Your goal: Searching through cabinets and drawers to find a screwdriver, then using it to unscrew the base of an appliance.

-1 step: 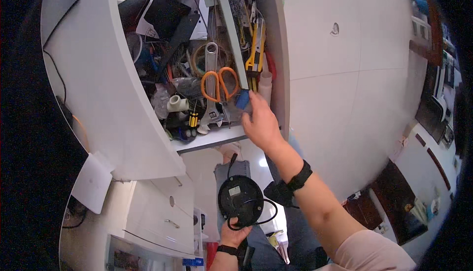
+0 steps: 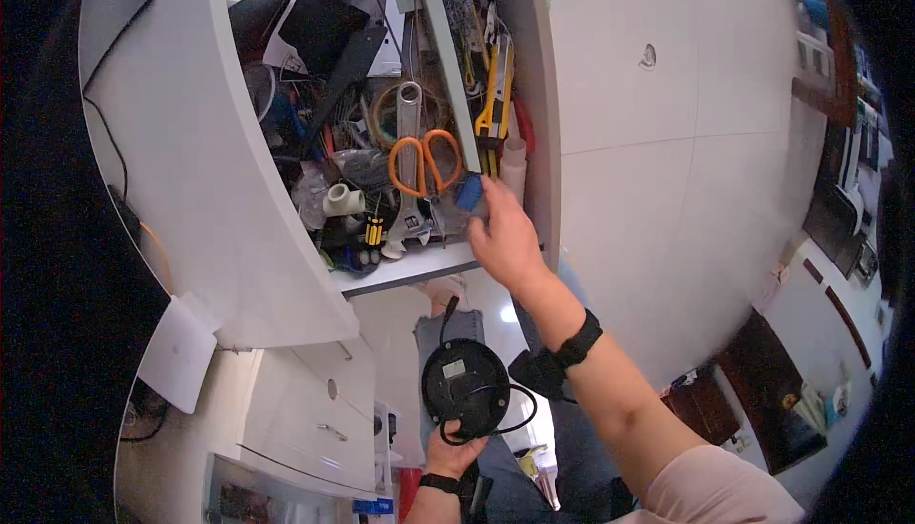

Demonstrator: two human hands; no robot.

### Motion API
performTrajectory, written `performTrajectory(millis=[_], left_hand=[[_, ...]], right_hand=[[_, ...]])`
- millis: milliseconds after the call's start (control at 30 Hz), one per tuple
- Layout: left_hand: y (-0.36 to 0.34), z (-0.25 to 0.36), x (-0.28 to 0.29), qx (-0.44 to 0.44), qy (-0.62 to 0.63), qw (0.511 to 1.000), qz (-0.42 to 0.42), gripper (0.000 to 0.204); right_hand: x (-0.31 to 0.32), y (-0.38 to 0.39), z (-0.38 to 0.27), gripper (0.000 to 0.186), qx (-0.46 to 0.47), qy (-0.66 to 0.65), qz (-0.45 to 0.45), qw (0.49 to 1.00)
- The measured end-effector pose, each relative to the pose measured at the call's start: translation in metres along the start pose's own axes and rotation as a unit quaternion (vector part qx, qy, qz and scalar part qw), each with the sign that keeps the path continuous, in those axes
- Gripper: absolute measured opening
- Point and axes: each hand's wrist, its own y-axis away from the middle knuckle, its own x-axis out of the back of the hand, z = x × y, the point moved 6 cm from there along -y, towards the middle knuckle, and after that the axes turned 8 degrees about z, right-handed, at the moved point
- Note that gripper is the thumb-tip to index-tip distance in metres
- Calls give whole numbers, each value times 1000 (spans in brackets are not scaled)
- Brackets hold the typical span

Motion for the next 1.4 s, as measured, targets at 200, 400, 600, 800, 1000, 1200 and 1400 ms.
performTrajectory(millis=[200, 400, 600, 800, 1000, 1200, 1400], left_hand=[[-5, 0, 10, 11, -14, 1000, 1, 56], [-7, 0, 9, 8, -15, 1000, -25, 53], [-4, -2, 15, 30, 24, 999, -3, 57], [-2, -4, 13, 0, 46, 999, 11, 59], [1, -8, 7, -23, 35, 999, 3, 54], [-4, -12, 15, -12, 40, 998, 37, 49], [-6, -16, 11, -15, 1, 1000, 13, 45]], right_hand=[[-15, -17, 8, 58, 24, 26, 50, 998], [-21, -25, 4, 40, -32, 96, -12, 995], [18, 12, -4, 34, -21, -4, 8, 1000], [54, 43, 43, 14, -231, -192, -26, 954], [97, 84, 42, 37, -314, -370, -83, 870], [122, 103, 42, 36, -305, -348, -138, 875], [120, 109, 45, 35, -319, -410, -142, 843]])
